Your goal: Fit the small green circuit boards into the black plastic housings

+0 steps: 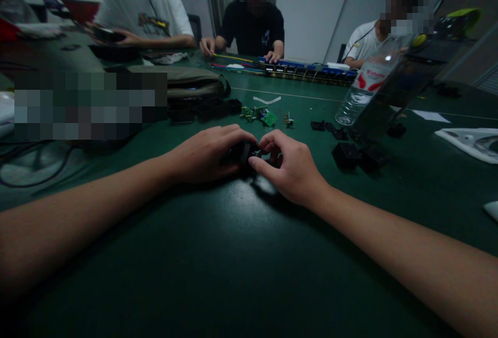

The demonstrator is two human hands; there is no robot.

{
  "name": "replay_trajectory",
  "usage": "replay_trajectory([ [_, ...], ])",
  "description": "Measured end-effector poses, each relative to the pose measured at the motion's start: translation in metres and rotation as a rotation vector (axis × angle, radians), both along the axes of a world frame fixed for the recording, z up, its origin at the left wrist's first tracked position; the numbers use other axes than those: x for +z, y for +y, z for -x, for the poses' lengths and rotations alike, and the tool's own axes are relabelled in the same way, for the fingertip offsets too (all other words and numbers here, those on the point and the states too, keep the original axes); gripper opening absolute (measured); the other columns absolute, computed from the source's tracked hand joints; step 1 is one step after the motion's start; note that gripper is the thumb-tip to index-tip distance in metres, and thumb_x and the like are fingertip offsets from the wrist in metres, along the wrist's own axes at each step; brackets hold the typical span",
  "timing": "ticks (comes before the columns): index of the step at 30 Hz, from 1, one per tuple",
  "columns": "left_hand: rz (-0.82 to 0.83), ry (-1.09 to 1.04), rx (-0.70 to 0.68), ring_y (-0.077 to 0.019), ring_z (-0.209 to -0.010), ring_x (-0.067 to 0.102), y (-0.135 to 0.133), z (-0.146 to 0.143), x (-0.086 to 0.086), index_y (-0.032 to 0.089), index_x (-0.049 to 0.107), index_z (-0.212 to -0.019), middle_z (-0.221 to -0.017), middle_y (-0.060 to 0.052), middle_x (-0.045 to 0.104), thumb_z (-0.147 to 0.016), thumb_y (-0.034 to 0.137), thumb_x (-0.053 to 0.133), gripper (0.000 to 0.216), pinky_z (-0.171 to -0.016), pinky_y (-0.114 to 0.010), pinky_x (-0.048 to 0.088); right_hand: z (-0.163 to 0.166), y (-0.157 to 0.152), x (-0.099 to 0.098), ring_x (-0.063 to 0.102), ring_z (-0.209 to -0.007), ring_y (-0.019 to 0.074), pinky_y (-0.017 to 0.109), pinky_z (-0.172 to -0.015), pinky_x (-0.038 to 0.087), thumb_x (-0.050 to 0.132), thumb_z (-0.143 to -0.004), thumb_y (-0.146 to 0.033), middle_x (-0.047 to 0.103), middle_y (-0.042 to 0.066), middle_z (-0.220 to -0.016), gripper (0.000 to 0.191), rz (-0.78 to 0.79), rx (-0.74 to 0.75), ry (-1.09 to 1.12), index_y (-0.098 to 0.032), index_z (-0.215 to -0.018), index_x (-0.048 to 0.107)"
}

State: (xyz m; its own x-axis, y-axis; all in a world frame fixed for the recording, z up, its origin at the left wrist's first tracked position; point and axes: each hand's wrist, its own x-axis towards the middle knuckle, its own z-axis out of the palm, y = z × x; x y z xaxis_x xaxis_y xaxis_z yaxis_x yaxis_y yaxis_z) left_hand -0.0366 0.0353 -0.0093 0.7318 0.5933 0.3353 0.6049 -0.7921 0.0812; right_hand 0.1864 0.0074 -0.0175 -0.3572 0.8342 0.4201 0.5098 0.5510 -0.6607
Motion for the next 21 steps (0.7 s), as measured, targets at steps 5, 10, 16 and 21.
replay_trajectory([
  [5,0.011,0.003,-0.007,-0.0211,-0.091,0.065,-0.0007,-0.0008,0.0018,0.02,0.055,-0.126,-0.112,-0.01,0.066,-0.087,0.036,0.063,0.043,-0.076,-0.031,0.049,0.0003,0.0002,-0.0006,0.06,-0.07,0.0154,0.028,-0.064,0.044,0.07,-0.085,-0.044,0.066,0.001,-0.08,0.029,0.063,0.0,0.025,-0.02,-0.098,0.06],
  [10,0.008,-0.007,-0.017,-0.0212,-0.09,0.064,-0.0015,-0.0015,0.0027,0.019,0.056,-0.125,-0.11,-0.01,0.066,-0.089,0.042,0.062,0.043,-0.076,-0.031,0.048,-0.0001,0.0004,-0.0011,0.061,-0.068,0.0157,0.029,-0.064,0.044,0.068,-0.087,-0.047,0.069,0.002,-0.079,0.031,0.094,0.002,0.02,-0.019,-0.1,0.06],
  [16,0.001,-0.004,-0.033,-0.0213,-0.087,0.064,-0.0012,-0.0016,0.0024,0.019,0.056,-0.124,-0.109,-0.01,0.066,-0.089,0.048,0.063,0.046,-0.073,-0.031,0.047,-0.0007,0.0011,-0.0012,0.062,-0.07,0.0164,0.029,-0.065,0.044,0.068,-0.087,-0.048,0.069,0.003,-0.081,0.031,0.078,0.001,0.0,-0.02,-0.099,0.06],
  [21,-0.023,0.013,-0.029,-0.0196,-0.084,0.063,-0.0025,-0.0022,0.0036,0.02,0.058,-0.124,-0.103,-0.008,0.065,-0.089,0.045,0.061,0.042,-0.075,-0.031,0.047,-0.0008,0.0011,-0.0008,0.061,-0.072,0.0164,0.029,-0.065,0.043,0.067,-0.087,-0.046,0.068,0.002,-0.081,0.029,0.053,0.013,-0.008,-0.02,-0.099,0.061],
])
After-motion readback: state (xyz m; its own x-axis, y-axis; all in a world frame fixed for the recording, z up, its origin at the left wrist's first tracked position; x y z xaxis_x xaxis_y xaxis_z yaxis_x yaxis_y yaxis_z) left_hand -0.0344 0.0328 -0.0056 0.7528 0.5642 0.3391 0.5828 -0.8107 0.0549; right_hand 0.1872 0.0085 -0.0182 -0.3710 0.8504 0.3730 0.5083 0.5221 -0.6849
